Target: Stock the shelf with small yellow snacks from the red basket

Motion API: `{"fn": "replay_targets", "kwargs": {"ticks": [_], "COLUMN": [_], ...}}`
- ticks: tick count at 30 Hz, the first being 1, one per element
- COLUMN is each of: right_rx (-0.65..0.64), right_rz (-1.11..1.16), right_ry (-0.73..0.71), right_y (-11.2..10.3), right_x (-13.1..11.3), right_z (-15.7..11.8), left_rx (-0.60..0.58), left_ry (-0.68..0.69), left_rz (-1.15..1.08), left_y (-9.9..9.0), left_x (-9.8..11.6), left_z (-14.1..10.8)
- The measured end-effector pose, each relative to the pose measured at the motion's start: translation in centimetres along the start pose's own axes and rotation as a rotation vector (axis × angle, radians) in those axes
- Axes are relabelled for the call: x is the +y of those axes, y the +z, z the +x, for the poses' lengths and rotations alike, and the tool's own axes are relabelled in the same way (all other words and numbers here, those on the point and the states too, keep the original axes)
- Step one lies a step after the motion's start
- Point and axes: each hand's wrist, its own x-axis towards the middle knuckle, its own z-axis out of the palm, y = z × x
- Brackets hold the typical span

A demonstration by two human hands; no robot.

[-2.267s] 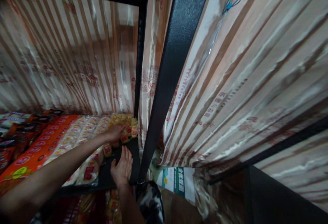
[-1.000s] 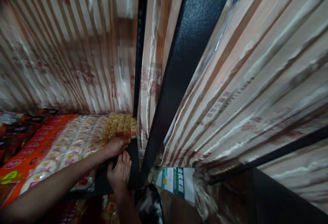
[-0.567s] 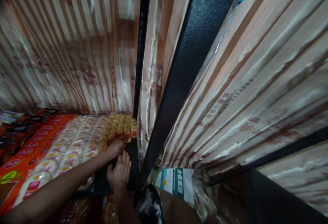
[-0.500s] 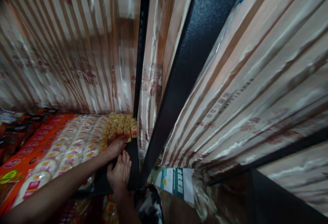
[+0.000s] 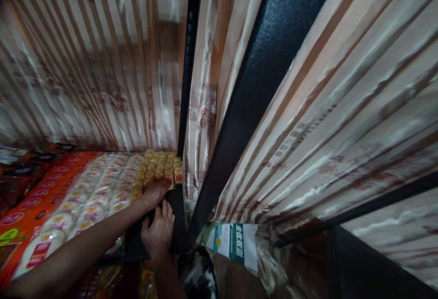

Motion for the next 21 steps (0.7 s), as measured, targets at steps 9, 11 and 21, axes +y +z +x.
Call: {"fn": "replay_targets", "kwargs": {"ticks": [9,11,21], "right_rx": [-0.019,-0.024,-0.033], "right_rz": [0.005,0.011,0.013], "right_ry": [0.011,0.011,0.003], "right_y": [-0.1,-0.1,-0.1], "right_x": [-0.1,-0.1,-0.1], "right_z": [0.1,0.1,0.1], "left_rx": [-0.012,-0.008,0.076], "left_ry": [0.066,0.059,0.039], "left_rz": [0.037,0.04,0.005], "left_y": [0.1,0.0,-2.1], "left_x": [-0.2,-0.1,-1.0], "left_z": [0.2,0.3,-1.7]}}
